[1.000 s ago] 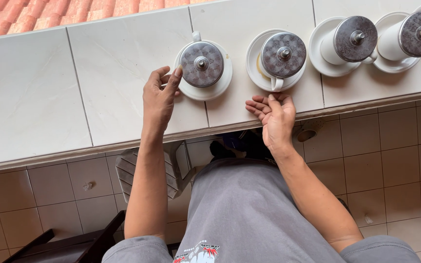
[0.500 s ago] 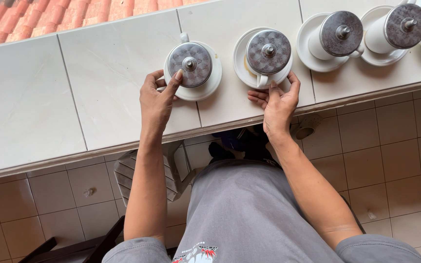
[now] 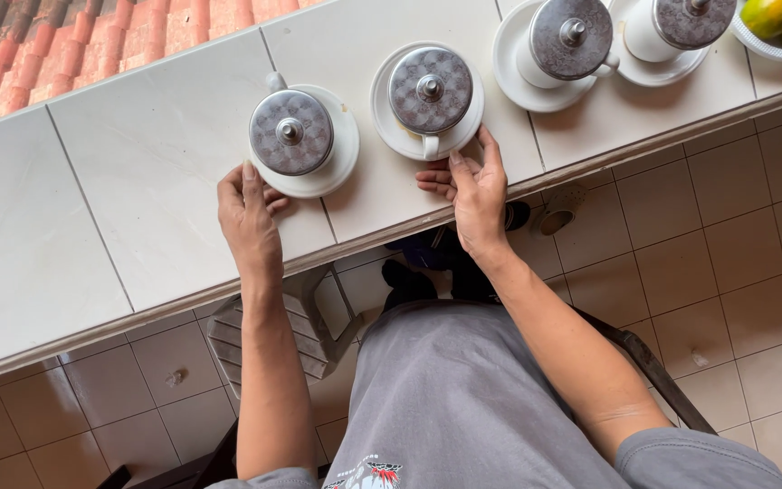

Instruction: The person folds a green cloth and a white towel, wipes a chair seat with a cloth, then carries lidded cups and a teapot one at a time from a lace-covered table to a white ledge, arranging them in a row next to a plate of fruit.

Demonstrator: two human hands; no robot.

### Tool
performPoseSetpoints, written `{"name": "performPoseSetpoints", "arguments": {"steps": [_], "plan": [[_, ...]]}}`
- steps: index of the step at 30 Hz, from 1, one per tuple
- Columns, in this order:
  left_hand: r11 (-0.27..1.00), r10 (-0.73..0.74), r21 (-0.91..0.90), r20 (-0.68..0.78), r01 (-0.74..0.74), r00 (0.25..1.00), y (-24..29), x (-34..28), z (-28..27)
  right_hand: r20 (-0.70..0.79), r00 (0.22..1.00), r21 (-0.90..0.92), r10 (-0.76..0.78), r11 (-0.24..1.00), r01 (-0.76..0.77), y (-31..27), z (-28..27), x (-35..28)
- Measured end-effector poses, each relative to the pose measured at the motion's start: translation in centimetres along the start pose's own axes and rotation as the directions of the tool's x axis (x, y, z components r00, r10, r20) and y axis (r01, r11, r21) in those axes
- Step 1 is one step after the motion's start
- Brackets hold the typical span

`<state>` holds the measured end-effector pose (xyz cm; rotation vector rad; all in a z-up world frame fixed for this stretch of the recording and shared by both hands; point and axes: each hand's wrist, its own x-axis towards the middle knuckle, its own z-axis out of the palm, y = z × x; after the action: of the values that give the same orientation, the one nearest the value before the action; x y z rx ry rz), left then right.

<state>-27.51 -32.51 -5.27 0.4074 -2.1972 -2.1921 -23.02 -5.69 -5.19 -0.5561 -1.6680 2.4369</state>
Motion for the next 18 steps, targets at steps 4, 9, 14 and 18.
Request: {"name": "performPoseSetpoints", "arguments": {"steps": [4,9,14,18], "plan": [[0.983,0.166,0.103,-0.16,-0.15,0.973,-2.5,-4.7,1.1,-0.028,1.0,0.027,0.004,1.0,-0.004,0.7,-2.4,-2.6],[0.858,0.444,0.292,-0.003,-0.424,0.896,-3.6,-12.3,5.0,-0.074,0.995,-0.055,0.068,0.996,-0.073,1.9,-8.4,-4.7],[0.827,0.319,0.289,0.467,-0.483,0.825,-2.6,-16.2,12.6,-0.128,0.988,-0.029,0.08,0.996,-0.085,1.3,-14.0,-4.5],[0.812,0.233,0.211,0.738,-0.545,0.633,-1.7,-17.4,20.1,-0.191,0.979,0.036,0.076,0.997,-0.071,-0.2,-18.9,-4.5]]}}
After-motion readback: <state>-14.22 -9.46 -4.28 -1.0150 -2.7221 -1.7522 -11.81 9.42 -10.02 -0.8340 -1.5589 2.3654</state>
